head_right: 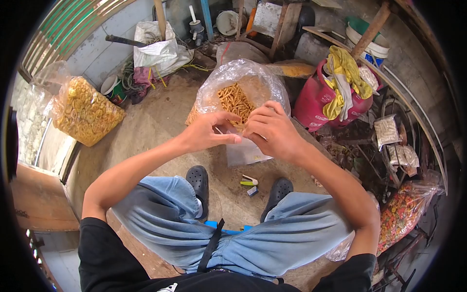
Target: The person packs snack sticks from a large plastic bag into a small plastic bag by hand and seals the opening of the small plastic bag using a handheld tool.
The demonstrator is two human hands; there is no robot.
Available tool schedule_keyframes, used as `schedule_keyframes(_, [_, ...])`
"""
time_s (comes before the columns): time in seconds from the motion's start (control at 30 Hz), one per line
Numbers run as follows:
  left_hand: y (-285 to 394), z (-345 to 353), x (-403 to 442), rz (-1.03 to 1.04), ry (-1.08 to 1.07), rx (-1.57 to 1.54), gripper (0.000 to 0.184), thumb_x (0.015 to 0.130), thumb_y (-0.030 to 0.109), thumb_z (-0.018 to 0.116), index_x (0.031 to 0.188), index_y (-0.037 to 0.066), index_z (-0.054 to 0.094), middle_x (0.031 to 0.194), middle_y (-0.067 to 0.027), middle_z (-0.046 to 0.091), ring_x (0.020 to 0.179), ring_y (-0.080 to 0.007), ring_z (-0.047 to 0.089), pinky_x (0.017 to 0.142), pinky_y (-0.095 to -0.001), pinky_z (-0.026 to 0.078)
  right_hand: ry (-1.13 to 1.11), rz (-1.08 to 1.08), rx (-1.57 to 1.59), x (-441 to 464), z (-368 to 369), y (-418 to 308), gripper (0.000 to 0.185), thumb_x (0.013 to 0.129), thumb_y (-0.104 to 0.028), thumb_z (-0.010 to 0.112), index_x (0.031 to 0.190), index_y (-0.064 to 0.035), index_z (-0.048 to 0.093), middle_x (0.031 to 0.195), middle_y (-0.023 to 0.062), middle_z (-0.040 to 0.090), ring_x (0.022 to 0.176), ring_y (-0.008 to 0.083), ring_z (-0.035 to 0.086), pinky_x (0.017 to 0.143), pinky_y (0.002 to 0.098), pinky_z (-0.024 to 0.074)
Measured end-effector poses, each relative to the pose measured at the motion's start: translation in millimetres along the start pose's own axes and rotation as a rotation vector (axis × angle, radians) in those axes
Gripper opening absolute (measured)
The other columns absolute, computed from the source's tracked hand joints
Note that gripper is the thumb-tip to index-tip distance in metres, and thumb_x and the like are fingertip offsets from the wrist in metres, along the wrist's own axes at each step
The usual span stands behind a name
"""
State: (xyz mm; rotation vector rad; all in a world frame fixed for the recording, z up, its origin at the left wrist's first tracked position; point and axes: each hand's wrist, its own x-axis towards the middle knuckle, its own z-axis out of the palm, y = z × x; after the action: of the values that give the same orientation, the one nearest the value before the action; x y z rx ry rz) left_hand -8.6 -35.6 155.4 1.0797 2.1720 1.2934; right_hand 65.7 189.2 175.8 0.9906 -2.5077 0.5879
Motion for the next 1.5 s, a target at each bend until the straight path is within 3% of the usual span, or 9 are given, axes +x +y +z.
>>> schedule_keyframes(0.13, [-16.7,12.0,-1.9,-0.035,-0.215,-0.277,0.061,0.081,0.032,0.078,0.126,-0.001,0.053,0.111,-0.0122,0.064,0.102,-0.0174,0.063,0.09,-0.0324,0.051,0.039,0.063,0.039,-2.1,7.2,2.3,0.013,0.079,-0.008,0.072,0.085,-0.0135,0.063,0.093,0.0023,0.065,0.098,0.0194,0.061,0.107,0.0438,0.033])
schedule_keyframes(0.37, [-9.2,15.7,6.1,-0.062,-0.23,-0.45,0.05,0.085,0.028,0.072,0.121,-0.002,0.055,0.091,-0.0088,0.069,0.089,-0.0162,0.067,0.078,-0.0306,0.052,-0.065,0.33,0.407,0.5,9.5,-3.9,0.008,0.087,-0.016,0.067,0.092,-0.0117,0.063,0.092,0.0019,0.066,0.098,0.0183,0.063,0.109,0.0452,0.0274])
schedule_keyframes(0.57, [-11.8,16.7,7.2,-0.015,-0.163,-0.059,0.043,0.08,0.021,0.072,0.115,0.0,0.056,0.09,-0.0117,0.069,0.082,-0.0189,0.068,0.073,-0.0324,0.052,-0.189,0.273,0.314,-7.6,17.3,3.3,0.017,0.092,-0.024,0.063,0.097,-0.0082,0.065,0.096,0.005,0.067,0.097,0.0211,0.063,0.104,0.0439,0.0329])
schedule_keyframes(0.73, [-18.3,27.9,2.9,0.231,-0.023,0.118,0.061,0.074,0.023,0.077,0.122,0.001,0.047,0.099,-0.0187,0.065,0.093,-0.0337,0.066,0.078,-0.0401,0.051,-0.303,0.374,0.555,0.1,13.3,-4.6,0.023,0.097,-0.026,0.056,0.099,-0.0033,0.062,0.092,0.0144,0.065,0.092,0.0301,0.062,0.08,0.0386,0.0476])
schedule_keyframes(0.83, [-0.6,34.6,-6.0,0.105,-0.036,0.121,0.067,0.074,0.024,0.08,0.125,0.003,0.042,0.108,-0.0206,0.063,0.103,-0.0366,0.062,0.086,-0.0421,0.049,-0.412,0.466,0.57,-3.3,16.7,-8.4,0.025,0.099,-0.027,0.051,0.102,-0.0046,0.06,0.088,0.0165,0.064,0.083,0.0326,0.062,0.075,0.0409,0.0481])
schedule_keyframes(0.97, [-10.3,47.2,-8.1,-0.021,-0.046,0.169,0.069,0.07,0.025,0.082,0.122,0.004,0.042,0.11,-0.0219,0.061,0.103,-0.0366,0.062,0.085,-0.0416,0.05,-0.591,0.529,0.558,1.7,14.0,-19.8,0.026,0.1,-0.029,0.047,0.111,-0.0085,0.059,0.088,0.0178,0.065,0.08,0.0351,0.064,0.075,0.0448,0.0484])
schedule_keyframes(1.23, [-22.8,61.1,-20.2,0.182,0.248,0.266,0.056,0.074,0.021,0.076,0.117,0.005,0.045,0.108,-0.0167,0.057,0.098,-0.0349,0.061,0.079,-0.0427,0.049,-0.599,0.631,0.528,-1.4,24.2,-23.1,0.034,0.098,-0.029,0.046,0.122,-0.0058,0.054,0.093,0.021,0.068,0.089,0.0389,0.065,0.077,0.0486,0.0484])
schedule_keyframes(1.37, [-31.7,62.4,-21.5,0.192,0.199,0.309,0.052,0.075,0.017,0.074,0.117,0.005,0.046,0.107,-0.0153,0.057,0.099,-0.0327,0.061,0.08,-0.0432,0.049,-0.645,0.633,0.646,-2.3,28.3,-20.4,0.036,0.096,-0.03,0.05,0.123,-0.0069,0.056,0.093,0.0202,0.068,0.09,0.0382,0.065,0.077,0.0481,0.0488])
schedule_keyframes(1.5, [-37.9,57.5,-20.5,0.134,0.032,0.06,0.05,0.076,0.017,0.072,0.116,0.005,0.046,0.104,-0.016,0.059,0.096,-0.0322,0.062,0.08,-0.0409,0.049,-0.478,0.275,0.445,-2.6,18.2,-18.0,0.034,0.092,-0.024,0.058,0.123,-0.0122,0.059,0.09,0.0183,0.068,0.082,0.0349,0.067,0.074,0.0462,0.0497])
